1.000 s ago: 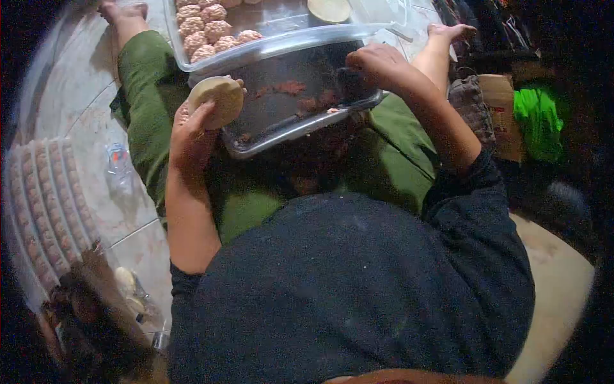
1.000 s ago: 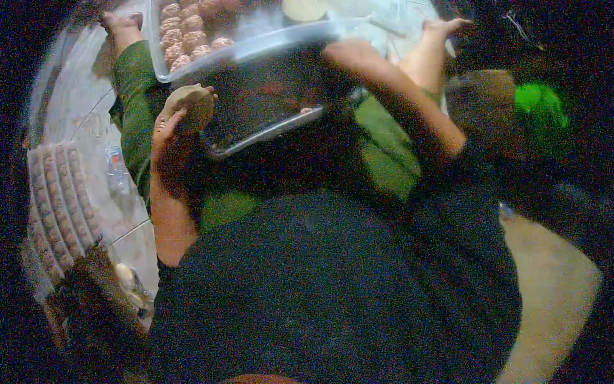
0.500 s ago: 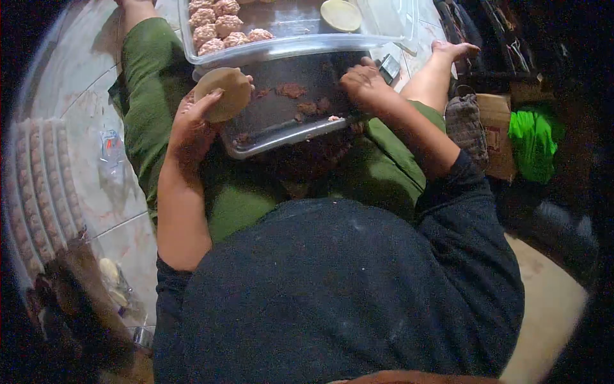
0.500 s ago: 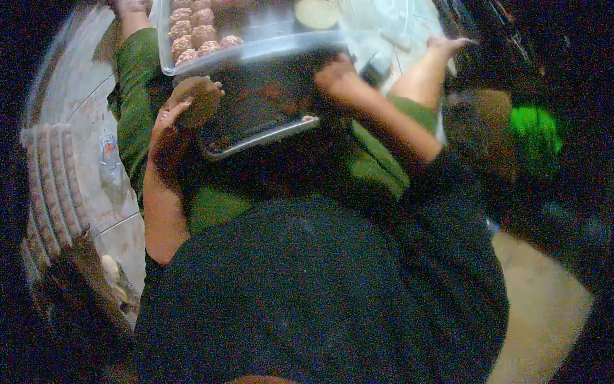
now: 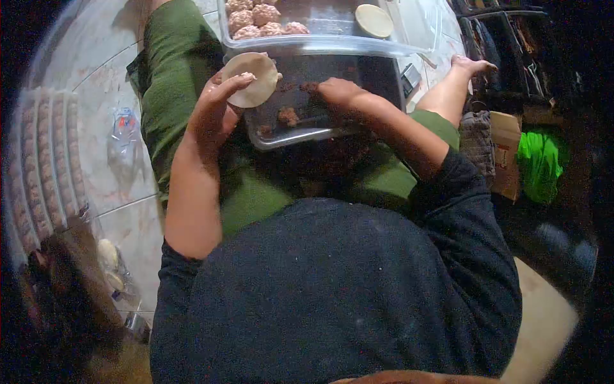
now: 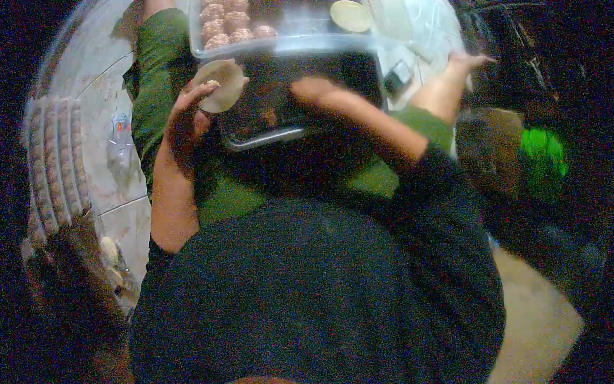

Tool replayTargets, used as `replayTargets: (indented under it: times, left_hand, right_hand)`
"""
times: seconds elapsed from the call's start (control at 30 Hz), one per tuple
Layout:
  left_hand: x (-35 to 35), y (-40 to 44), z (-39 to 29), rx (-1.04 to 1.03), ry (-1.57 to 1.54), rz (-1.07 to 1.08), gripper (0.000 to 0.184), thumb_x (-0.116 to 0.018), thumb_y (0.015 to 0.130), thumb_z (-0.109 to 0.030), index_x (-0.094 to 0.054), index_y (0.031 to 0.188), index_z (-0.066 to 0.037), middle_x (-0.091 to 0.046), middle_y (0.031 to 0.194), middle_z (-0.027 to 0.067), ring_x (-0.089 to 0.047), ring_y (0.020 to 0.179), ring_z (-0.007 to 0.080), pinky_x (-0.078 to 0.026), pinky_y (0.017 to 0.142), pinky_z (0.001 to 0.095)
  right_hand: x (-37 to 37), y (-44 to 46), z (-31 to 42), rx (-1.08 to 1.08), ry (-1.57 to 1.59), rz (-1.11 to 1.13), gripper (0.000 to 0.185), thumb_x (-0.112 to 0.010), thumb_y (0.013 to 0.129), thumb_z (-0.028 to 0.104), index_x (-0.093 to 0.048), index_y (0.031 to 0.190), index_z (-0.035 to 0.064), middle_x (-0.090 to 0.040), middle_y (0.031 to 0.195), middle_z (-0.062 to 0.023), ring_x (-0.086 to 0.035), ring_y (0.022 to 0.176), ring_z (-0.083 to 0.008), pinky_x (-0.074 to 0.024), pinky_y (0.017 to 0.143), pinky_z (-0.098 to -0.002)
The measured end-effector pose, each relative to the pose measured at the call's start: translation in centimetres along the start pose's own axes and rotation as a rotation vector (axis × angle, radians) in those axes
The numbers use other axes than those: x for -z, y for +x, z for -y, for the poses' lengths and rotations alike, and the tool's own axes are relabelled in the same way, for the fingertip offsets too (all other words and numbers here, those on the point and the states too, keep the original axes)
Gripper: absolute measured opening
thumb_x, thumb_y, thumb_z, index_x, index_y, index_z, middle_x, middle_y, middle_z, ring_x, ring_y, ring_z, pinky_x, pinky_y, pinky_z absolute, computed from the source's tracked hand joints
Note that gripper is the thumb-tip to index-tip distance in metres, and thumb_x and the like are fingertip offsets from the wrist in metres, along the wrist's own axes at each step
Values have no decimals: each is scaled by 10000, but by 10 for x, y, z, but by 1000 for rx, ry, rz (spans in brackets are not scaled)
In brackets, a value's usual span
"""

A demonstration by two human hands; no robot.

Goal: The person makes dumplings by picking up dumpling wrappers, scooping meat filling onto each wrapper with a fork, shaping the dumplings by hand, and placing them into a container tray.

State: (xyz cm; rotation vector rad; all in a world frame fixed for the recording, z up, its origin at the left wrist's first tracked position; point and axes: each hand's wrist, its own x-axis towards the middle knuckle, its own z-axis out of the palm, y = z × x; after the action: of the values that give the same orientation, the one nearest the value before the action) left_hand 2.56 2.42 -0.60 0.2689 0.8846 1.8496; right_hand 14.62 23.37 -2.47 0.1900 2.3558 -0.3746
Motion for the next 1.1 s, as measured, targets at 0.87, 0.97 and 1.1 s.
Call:
replayTargets:
  times: [0.87, 0.97, 1.1]
  left_hand:
    - [6, -21, 3, -51, -354, -11, 466, -481, 839, -179, -374, 1219, 68, -446, 1229, 233, -452, 1142, 315, -338, 1003, 391]
    - [4, -24, 12, -106, -351, 4, 445, -431, 886, -214, -369, 1226, 66, -435, 1242, 230, -449, 1140, 329, -337, 1003, 407]
    - [-34, -26, 26, -25, -426, 2, 465, -340, 933, -318, -387, 1229, 38, -473, 1213, 192, -465, 1127, 301, -344, 993, 415]
  right_hand:
    - [18, -29, 8, 495, 702, 25, 267, -564, 787, 23, -591, 1051, 1, -638, 933, -56, -548, 865, -118, -444, 805, -289]
    - [24, -55, -4, 551, 789, -98, 254, -574, 814, 57, -586, 1062, 5, -632, 928, -37, -540, 851, -110, -444, 798, -281]
    - [27, -84, -21, 701, 848, -335, 269, -572, 821, 58, -574, 1087, 14, -627, 939, -34, -532, 850, -88, -440, 802, -266]
